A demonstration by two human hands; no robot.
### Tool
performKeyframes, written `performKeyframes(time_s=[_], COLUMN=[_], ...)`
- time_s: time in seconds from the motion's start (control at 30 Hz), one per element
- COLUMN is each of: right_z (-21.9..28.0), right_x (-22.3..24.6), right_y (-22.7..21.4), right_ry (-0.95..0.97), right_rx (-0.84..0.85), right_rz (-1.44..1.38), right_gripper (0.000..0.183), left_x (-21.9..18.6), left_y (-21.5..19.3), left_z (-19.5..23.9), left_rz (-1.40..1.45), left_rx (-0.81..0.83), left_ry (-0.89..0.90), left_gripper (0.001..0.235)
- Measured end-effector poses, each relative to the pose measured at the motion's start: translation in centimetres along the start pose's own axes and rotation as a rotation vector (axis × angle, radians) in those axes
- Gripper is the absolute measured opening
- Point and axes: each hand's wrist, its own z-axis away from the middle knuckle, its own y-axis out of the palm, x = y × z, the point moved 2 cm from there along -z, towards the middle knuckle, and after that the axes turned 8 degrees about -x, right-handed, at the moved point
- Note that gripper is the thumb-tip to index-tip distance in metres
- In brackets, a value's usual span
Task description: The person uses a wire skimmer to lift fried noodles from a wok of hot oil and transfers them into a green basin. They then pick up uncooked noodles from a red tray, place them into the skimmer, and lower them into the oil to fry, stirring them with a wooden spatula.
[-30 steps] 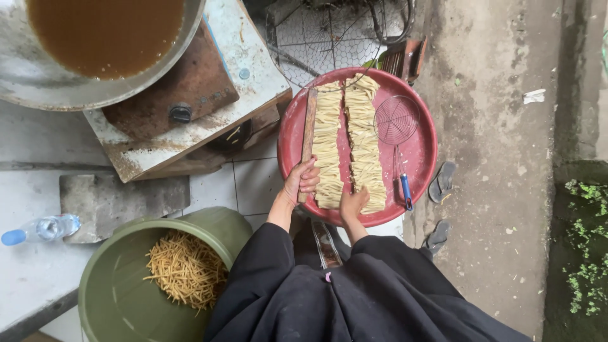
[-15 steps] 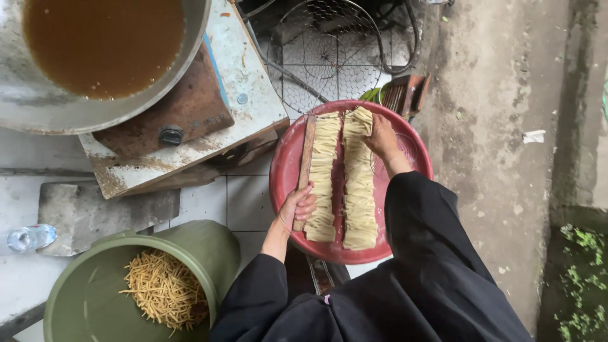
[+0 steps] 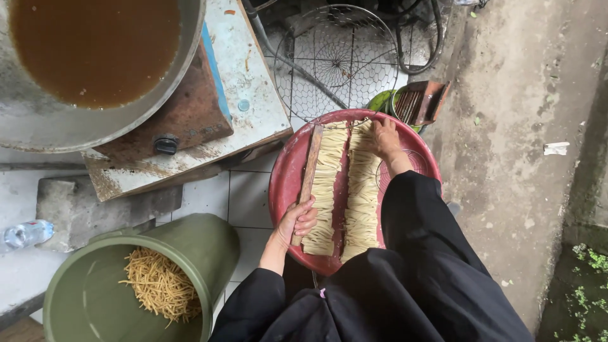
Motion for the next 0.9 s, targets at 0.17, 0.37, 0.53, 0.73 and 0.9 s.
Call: performKeyframes(time_s=[0.17, 0.37, 0.53, 0.73, 0.9], right_z=[1.6, -1.5, -2.1, -0.3, -1.0], right_x=[2.0, -0.2, -0.8, 1.3, 1.4], right_y=[-2.8, 1.9, 2.9, -1.0, 0.3], right_ry=[-0.111, -0.152, -0.175, -0.133, -0.138], right_rx=[-0.026, 0.004, 0.041, 0.166, 0.191], right_rz=[-0.004, 0.135, 0.081, 0.175, 0.183], right_gripper=[0.090, 0.106, 0.107, 0.102, 0.095], left_x=[-0.7, -2.5, -4.9, -6.0, -6.4], left_y=[0.6, 1.6, 4.1, 4.6, 4.6], left_z=[-1.6, -5.9, -8.1, -9.8, -10.1], left_rz=[-0.006, -0.022, 0.005, 0.016, 0.016], left_rx=[0.007, 0.060, 0.116, 0.072, 0.051], left_ry=[0.003, 0.041, 0.036, 0.026, 0.013], left_gripper=[0.024, 0.023, 0.019, 0.018, 0.017])
